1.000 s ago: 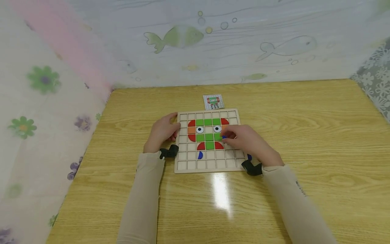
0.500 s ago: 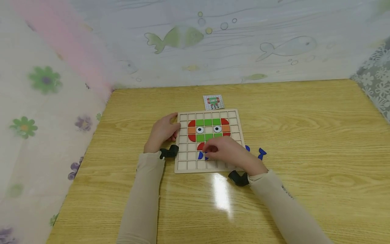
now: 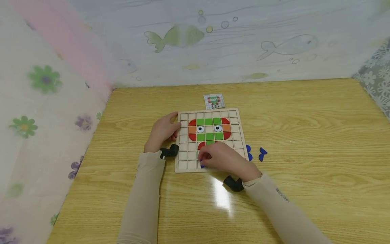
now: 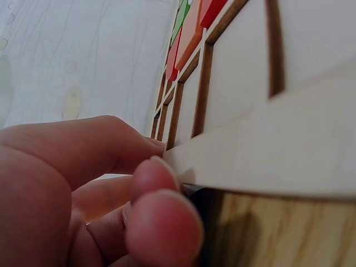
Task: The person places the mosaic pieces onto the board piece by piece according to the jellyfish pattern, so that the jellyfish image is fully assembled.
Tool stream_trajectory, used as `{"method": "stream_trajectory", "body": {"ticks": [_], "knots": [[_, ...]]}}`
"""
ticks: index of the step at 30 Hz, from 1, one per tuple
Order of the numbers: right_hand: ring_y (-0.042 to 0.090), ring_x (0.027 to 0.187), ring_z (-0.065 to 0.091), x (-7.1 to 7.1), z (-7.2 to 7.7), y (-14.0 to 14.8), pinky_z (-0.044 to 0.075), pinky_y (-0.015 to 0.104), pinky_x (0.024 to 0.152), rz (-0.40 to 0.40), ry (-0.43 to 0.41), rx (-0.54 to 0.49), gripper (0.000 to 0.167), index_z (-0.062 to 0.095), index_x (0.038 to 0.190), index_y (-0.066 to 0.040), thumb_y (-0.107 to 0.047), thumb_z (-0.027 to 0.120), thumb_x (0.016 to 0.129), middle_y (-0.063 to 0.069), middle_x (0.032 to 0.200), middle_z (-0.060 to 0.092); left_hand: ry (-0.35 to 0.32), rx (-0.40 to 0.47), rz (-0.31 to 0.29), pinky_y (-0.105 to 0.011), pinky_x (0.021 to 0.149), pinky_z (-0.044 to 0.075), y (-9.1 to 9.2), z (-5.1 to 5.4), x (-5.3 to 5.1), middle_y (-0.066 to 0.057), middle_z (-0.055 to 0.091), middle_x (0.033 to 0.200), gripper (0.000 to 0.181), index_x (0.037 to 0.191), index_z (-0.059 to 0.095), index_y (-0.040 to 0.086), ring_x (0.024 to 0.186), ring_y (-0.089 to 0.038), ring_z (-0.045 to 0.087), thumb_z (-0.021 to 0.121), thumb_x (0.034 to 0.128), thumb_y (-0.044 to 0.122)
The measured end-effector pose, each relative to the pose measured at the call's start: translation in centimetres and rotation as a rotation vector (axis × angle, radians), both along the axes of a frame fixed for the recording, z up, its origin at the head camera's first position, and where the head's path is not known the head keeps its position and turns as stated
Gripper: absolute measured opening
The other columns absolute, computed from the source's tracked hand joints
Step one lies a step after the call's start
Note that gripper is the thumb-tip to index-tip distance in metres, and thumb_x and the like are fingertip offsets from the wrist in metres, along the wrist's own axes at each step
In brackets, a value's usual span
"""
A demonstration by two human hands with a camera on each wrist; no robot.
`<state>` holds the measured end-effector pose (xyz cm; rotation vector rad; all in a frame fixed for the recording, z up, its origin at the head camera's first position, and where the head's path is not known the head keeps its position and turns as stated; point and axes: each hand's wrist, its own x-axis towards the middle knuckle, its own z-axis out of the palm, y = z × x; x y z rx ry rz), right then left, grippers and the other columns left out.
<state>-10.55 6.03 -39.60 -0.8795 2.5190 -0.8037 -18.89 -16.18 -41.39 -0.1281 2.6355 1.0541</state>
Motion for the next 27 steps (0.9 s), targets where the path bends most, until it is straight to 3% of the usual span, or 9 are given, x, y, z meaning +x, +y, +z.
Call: {"method": "stream_trajectory", "body": {"ticks": [9,15,27], "knots": [[0.003,0.065,0.050,0.23,-0.18,-0.26,0.041,0.023,0.064,-0.025,0.012,-0.011,0.003,0.064,0.080,-0.022,-0.022,0.067,0.079,-0.016,0.071,0.056,0.008,-0.003,0.006,-0.030,0.044,0.044,0.03,0.01,0.02,-0.008,0.059,0.057,0.058,0.138,0.033,0.028,0.047,-0.021,0.057,0.048,0.0827,0.025],[0.004,0.065,0.049,0.19,-0.15,-0.37,0.041,0.023,0.063,-0.018,0.015,0.014,0.009,0.065,0.087,-0.020,-0.023,0.068,0.078,-0.015,0.072,0.055,0.012,-0.005,-0.004,-0.030,0.045,0.044,0.00,0.05,0.07,-0.008,0.059,0.057,0.058,0.138,0.033,0.028,0.047,-0.021,0.057,0.048,0.0824,0.024],[0.004,0.073,0.049,0.22,-0.15,-0.06,0.040,0.021,0.069,0.070,0.053,0.020,0.014,0.066,0.091,-0.021,-0.013,0.063,0.080,-0.013,0.085,0.057,0.016,0.002,-0.009,-0.031,0.046,0.045,0.02,0.11,0.12,-0.007,0.058,0.056,0.058,0.138,0.033,0.027,0.046,-0.020,0.057,0.048,0.0827,0.024]]}}
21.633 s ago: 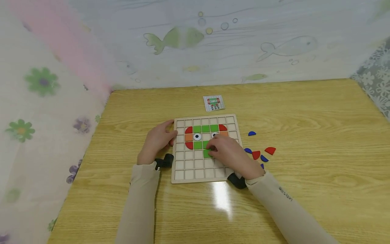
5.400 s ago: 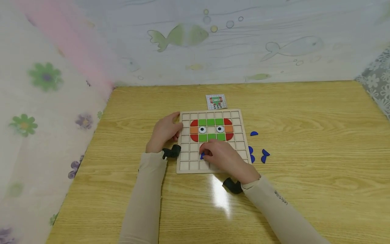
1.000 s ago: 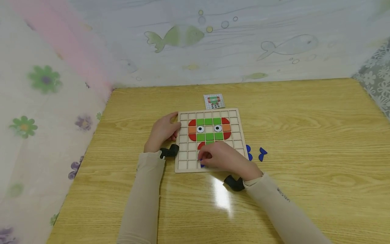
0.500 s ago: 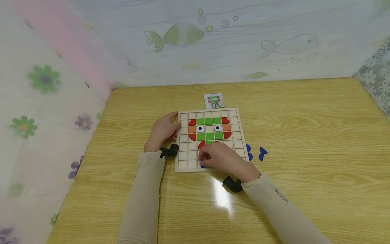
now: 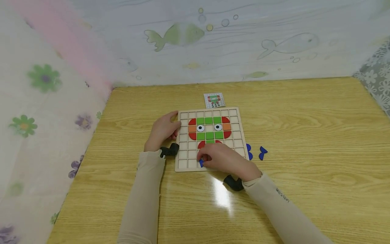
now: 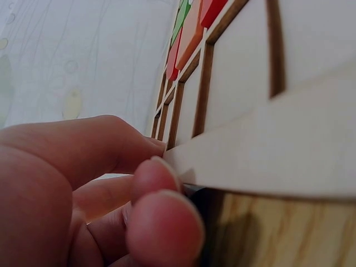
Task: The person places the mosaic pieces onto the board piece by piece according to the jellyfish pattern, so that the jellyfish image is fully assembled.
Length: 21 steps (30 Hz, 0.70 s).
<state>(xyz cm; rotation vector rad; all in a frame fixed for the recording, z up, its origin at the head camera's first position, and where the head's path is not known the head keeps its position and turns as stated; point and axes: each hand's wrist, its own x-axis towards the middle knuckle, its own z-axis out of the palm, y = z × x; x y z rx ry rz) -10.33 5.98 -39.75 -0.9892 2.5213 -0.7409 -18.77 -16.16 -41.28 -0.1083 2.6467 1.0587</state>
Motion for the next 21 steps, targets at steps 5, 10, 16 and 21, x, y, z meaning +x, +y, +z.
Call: {"method": "stream_trajectory", "body": {"ticks": [5,10,16,21], "knots": [[0.008,0.071,0.046,0.06,-0.02,-0.07,0.039,0.023,0.066,0.019,0.004,-0.003,0.017,0.066,0.091,-0.019,-0.008,0.061,0.080,-0.009,0.080,0.054,-0.005,0.008,0.005,-0.031,0.046,0.046,0.00,-0.09,0.01,-0.008,0.058,0.057,0.056,0.138,0.033,0.027,0.044,-0.017,0.055,0.048,0.0840,0.026],[0.009,0.069,0.045,0.12,0.01,-0.22,0.039,0.024,0.063,0.021,0.001,-0.004,0.012,0.065,0.089,-0.018,-0.011,0.064,0.079,-0.007,0.076,0.052,-0.014,0.007,0.008,-0.031,0.046,0.046,0.01,-0.11,0.03,-0.008,0.058,0.057,0.057,0.138,0.033,0.027,0.046,-0.019,0.056,0.049,0.0835,0.025],[0.006,0.072,0.048,0.11,-0.03,-0.38,0.041,0.023,0.067,0.014,0.003,0.010,0.008,0.065,0.086,-0.019,-0.015,0.065,0.079,-0.010,0.081,0.056,-0.007,0.007,0.007,-0.031,0.046,0.045,-0.05,-0.08,0.04,-0.008,0.058,0.057,0.058,0.138,0.033,0.028,0.047,-0.021,0.057,0.048,0.0825,0.024],[0.005,0.072,0.048,0.08,-0.08,-0.42,0.041,0.023,0.068,0.011,0.006,0.015,0.007,0.065,0.086,-0.020,-0.016,0.065,0.079,-0.011,0.082,0.057,-0.003,0.009,0.005,-0.031,0.046,0.045,-0.03,-0.09,0.00,-0.008,0.058,0.056,0.058,0.138,0.033,0.029,0.047,-0.021,0.057,0.048,0.0817,0.024]]}}
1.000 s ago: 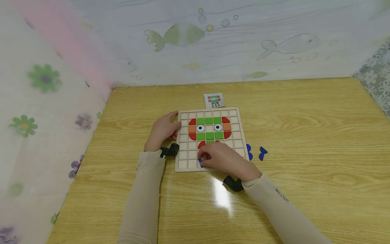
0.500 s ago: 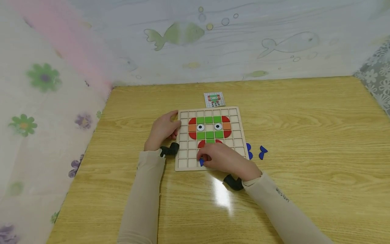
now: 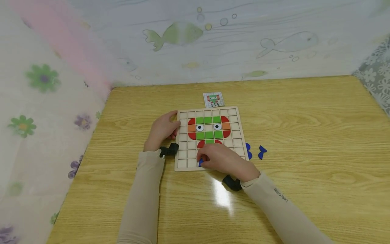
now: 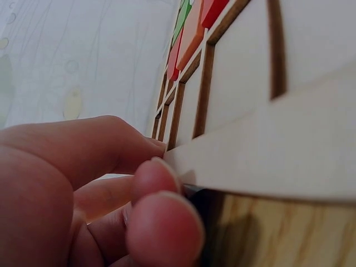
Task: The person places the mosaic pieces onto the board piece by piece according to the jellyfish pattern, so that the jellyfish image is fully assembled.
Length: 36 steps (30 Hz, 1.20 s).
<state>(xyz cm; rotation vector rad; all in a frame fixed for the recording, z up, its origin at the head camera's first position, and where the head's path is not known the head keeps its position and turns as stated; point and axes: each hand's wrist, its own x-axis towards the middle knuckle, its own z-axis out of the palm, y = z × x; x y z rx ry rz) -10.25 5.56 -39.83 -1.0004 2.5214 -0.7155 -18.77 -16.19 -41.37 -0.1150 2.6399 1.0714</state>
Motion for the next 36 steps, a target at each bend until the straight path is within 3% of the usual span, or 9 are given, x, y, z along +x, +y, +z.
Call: {"method": "stream_trajectory", "body": {"ticks": [5,9,20,30,36], "knots": [[0.006,0.071,0.048,-0.1,0.2,0.2,0.041,0.023,0.066,-0.011,-0.002,-0.004,0.007,0.065,0.086,-0.021,-0.017,0.064,0.080,-0.013,0.079,0.056,0.007,0.005,0.003,-0.032,0.046,0.045,0.0,-0.1,-0.1,-0.008,0.058,0.056,0.058,0.138,0.034,0.029,0.047,-0.021,0.057,0.049,0.0818,0.024],[0.007,0.070,0.047,-0.4,0.8,1.1,0.040,0.024,0.064,-0.068,-0.009,-0.007,0.009,0.065,0.090,-0.021,-0.020,0.062,0.082,-0.013,0.076,0.054,0.005,0.003,0.003,-0.032,0.046,0.045,0.0,-0.1,-0.2,-0.008,0.059,0.057,0.057,0.138,0.034,0.029,0.047,-0.021,0.057,0.049,0.0824,0.025],[0.012,0.072,0.049,-2.7,1.8,5.3,0.040,0.028,0.064,-0.194,-0.038,0.005,0.013,0.064,0.096,-0.019,-0.025,0.059,0.085,-0.007,0.078,0.056,-0.007,-0.008,0.010,-0.031,0.045,0.044,0.0,-0.2,-0.3,-0.008,0.059,0.058,0.058,0.138,0.033,0.029,0.047,-0.022,0.057,0.049,0.0824,0.025],[0.016,0.075,0.051,-4.4,1.0,10.6,0.041,0.031,0.067,-0.310,-0.177,0.025,0.018,0.063,0.098,-0.017,-0.029,0.058,0.086,-0.002,0.084,0.058,0.002,-0.008,0.006,-0.031,0.045,0.044,0.0,-0.2,-0.1,-0.008,0.059,0.058,0.059,0.138,0.033,0.029,0.047,-0.021,0.057,0.049,0.0819,0.024],[0.017,0.072,0.049,-4.4,1.0,12.9,0.039,0.032,0.067,-0.314,-0.234,0.046,0.018,0.062,0.097,-0.012,-0.022,0.063,0.082,0.001,0.079,0.056,-0.001,-0.001,0.000,-0.030,0.045,0.044,0.0,-0.1,-0.1,-0.008,0.059,0.058,0.058,0.138,0.033,0.028,0.047,-0.021,0.057,0.049,0.0821,0.024]]}}
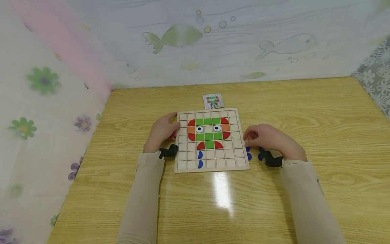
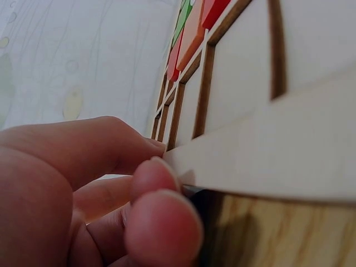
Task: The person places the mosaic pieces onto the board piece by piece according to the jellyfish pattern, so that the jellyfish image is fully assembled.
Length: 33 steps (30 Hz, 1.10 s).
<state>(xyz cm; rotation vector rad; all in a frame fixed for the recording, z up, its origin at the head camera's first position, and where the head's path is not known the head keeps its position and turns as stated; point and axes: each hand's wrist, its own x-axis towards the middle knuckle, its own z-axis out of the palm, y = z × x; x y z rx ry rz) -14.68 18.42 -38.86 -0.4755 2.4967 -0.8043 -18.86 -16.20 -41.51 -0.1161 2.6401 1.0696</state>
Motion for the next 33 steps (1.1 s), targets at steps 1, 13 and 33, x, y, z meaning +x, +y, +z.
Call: {"method": "stream_trajectory", "body": {"ticks": [1,13,33], "knots": [[0.017,0.071,0.048,0.01,0.02,0.19,0.039,0.032,0.067,0.008,-0.015,0.000,0.019,0.061,0.097,-0.011,-0.020,0.064,0.081,0.001,0.077,0.055,0.000,0.002,0.000,-0.030,0.045,0.044,-0.01,0.01,-0.02,-0.008,0.059,0.058,0.058,0.138,0.033,0.028,0.047,-0.021,0.057,0.048,0.0821,0.024],[0.016,0.071,0.047,0.26,0.21,0.33,0.036,0.032,0.066,0.056,-0.061,0.041,0.031,0.055,0.104,-0.010,-0.022,0.067,0.078,0.002,0.077,0.050,0.000,0.016,0.004,-0.031,0.045,0.045,-0.02,0.02,0.04,-0.008,0.059,0.058,0.058,0.138,0.033,0.029,0.047,-0.021,0.057,0.049,0.0827,0.024],[0.020,0.078,0.047,0.06,0.00,0.18,0.038,0.035,0.071,-0.012,0.041,0.062,0.019,0.059,0.094,-0.009,-0.016,0.066,0.079,0.004,0.088,0.056,0.002,0.009,0.005,-0.031,0.046,0.044,-0.07,-0.13,-0.05,-0.008,0.059,0.058,0.058,0.138,0.033,0.029,0.047,-0.022,0.057,0.049,0.0828,0.025]]}}
